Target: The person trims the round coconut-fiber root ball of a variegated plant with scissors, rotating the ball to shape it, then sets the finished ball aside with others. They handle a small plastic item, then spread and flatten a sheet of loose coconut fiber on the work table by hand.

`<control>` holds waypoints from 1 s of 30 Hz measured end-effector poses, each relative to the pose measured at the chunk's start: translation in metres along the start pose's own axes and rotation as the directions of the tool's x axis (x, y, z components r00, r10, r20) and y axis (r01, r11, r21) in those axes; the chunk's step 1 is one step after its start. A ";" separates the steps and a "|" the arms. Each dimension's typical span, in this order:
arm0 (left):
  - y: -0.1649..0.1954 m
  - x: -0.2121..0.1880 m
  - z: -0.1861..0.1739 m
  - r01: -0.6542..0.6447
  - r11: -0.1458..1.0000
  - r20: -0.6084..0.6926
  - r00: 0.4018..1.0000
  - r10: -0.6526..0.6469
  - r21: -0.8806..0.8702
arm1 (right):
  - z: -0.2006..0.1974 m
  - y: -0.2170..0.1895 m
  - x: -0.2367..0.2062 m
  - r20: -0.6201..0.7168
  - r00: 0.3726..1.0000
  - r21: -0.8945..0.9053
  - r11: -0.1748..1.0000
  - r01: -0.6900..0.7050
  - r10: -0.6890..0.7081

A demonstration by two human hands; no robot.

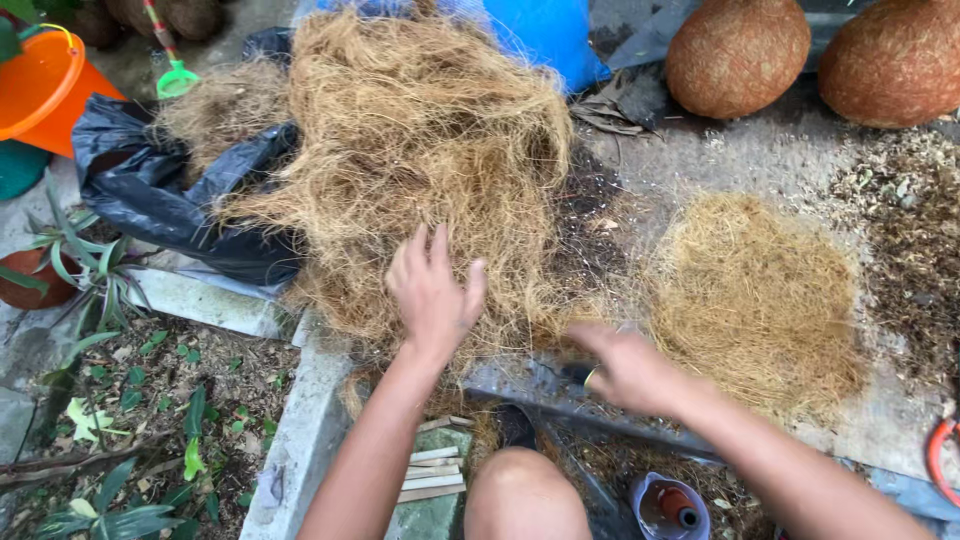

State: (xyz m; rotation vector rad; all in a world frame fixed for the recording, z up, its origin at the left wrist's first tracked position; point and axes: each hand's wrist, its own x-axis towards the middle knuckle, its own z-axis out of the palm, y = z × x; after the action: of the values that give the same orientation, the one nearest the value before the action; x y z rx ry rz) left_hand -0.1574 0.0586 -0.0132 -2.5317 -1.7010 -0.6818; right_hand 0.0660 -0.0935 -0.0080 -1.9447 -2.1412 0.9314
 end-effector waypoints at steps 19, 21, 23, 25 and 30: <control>-0.024 0.073 0.030 0.017 0.991 0.336 0.942 0.028 -0.129 | 0.009 0.032 -0.054 0.156 0.964 -0.143 0.971 -0.194 0.215; -0.021 0.068 0.021 -0.086 0.985 0.457 0.889 0.007 0.152 | 0.018 0.028 -0.050 0.117 0.984 -0.148 0.982 -0.118 0.136; -0.010 0.059 0.022 0.016 0.990 0.316 0.947 -0.060 0.139 | 0.027 0.026 -0.046 0.122 0.985 -0.141 0.984 -0.106 0.123; -0.002 0.047 0.028 0.078 0.990 0.291 0.950 -0.110 0.119 | 0.034 0.025 -0.044 0.140 0.978 -0.133 0.982 -0.134 0.152; -0.009 0.017 0.050 0.074 0.986 0.378 0.918 -0.125 0.147 | 0.038 0.030 -0.043 0.123 0.985 -0.110 0.988 -0.106 0.119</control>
State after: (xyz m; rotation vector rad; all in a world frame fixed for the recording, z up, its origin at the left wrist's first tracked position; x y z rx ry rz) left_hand -0.1428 0.0898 -0.0539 -2.6296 -1.9200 -0.0616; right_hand 0.0818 -0.1473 -0.0397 -2.1296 -2.2093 1.0108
